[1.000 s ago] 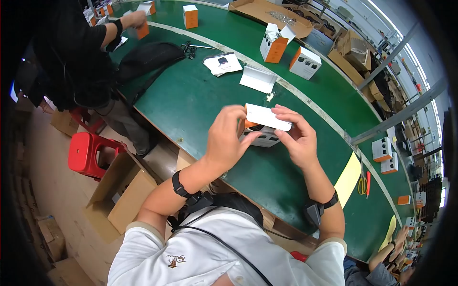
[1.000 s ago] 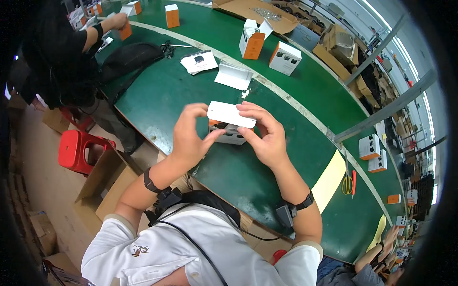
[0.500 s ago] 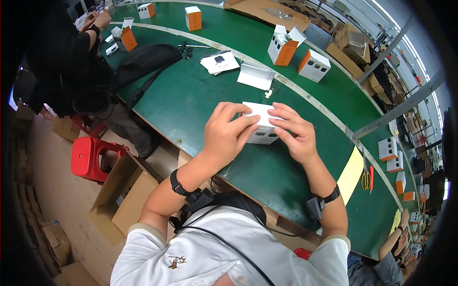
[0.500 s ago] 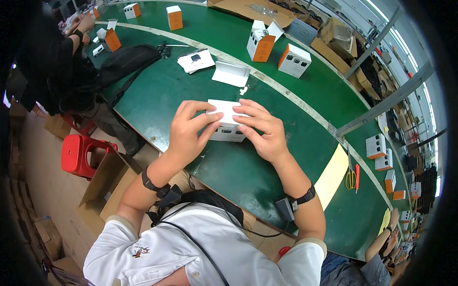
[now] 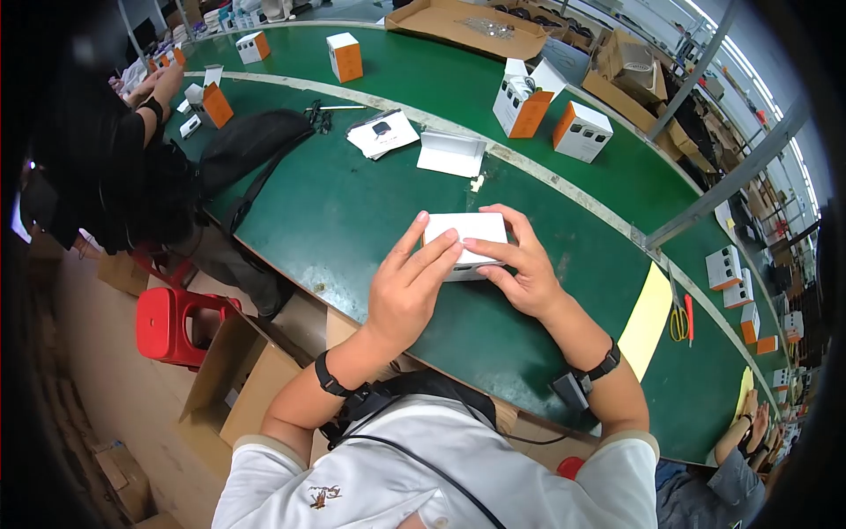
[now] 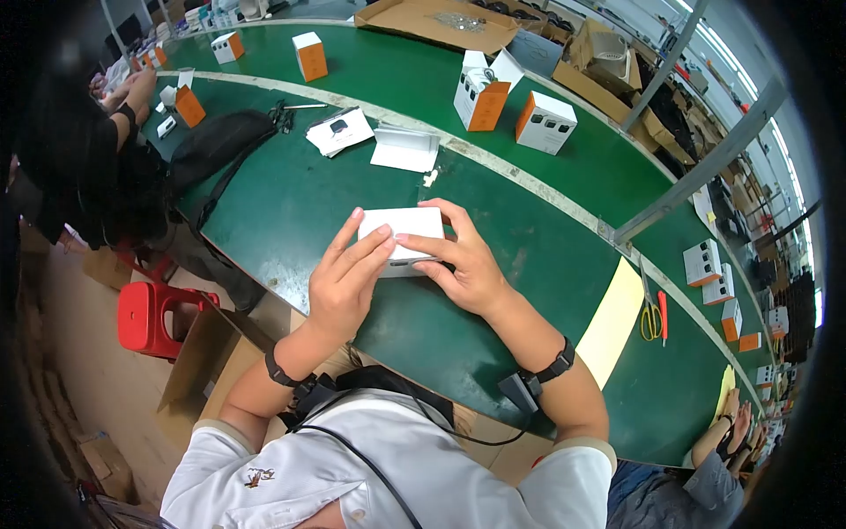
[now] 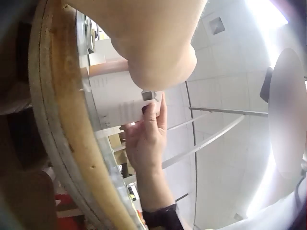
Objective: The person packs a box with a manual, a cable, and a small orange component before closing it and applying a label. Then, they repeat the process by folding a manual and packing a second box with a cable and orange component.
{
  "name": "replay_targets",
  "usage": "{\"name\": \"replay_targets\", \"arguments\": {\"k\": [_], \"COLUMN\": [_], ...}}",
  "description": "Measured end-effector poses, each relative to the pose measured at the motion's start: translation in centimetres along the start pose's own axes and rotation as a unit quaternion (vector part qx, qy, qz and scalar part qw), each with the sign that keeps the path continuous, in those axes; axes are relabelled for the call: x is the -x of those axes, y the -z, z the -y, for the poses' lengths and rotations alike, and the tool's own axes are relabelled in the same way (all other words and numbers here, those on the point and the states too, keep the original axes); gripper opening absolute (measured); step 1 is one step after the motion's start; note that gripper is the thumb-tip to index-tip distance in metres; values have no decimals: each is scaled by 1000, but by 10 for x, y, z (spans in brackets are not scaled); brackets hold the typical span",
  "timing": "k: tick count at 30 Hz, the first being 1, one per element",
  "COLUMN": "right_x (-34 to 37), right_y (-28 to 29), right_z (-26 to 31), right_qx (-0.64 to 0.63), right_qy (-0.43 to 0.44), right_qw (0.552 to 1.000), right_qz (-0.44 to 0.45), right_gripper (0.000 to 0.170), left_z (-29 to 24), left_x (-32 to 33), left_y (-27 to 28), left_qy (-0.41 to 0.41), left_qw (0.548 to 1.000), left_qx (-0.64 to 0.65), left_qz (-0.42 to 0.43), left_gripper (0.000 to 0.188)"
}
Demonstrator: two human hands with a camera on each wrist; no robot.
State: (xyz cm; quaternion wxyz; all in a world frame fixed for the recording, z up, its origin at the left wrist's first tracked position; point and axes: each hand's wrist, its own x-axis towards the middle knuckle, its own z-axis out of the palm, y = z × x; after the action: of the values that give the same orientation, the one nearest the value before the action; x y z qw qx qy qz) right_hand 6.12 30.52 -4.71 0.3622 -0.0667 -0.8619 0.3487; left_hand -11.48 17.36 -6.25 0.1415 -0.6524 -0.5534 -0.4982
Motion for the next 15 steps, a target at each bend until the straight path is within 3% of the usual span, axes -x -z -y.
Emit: {"name": "replay_targets", "arguments": {"k": [3,4,5,7,8,11,12,13,15], "right_x": [-4,-3,2,2,1,14,11,10,12], "right_y": [9,16,27,61,85,171,189,205,229], "right_z": [-4,-4,-4,-3,-2,-39,-42,-54,-93], "right_qx": [55,62,131,226,251,455,486,488,566], "right_qy": [31,39,-8,-98,-142,-261,-320,-319,-411], "right_qw": [998,997,990,952,921,785,735,734,634], "right_qz": [14,10,-43,-183,-263,-331,-348,-349,-329], "right_gripper": [47,47,45,41,41,47,50,50,53], "left_z": [0,-6,-9,0,6,24,26,27,28], "left_x": [-10,-14,-17,-14,-11,-15,-20,-27,-43], "left_y": [10,17,22,31,35,35,32,28,16], "left_qy": [-47,3,50,54,75,53,52,51,51], "left_qw": [998,1000,998,998,997,994,992,992,987], "left_qx": [-41,-11,20,15,9,-10,-9,-8,-12], "left_qz": [27,30,33,23,16,90,117,115,152], "left_gripper": [41,44,46,46,47,38,36,36,28]}}
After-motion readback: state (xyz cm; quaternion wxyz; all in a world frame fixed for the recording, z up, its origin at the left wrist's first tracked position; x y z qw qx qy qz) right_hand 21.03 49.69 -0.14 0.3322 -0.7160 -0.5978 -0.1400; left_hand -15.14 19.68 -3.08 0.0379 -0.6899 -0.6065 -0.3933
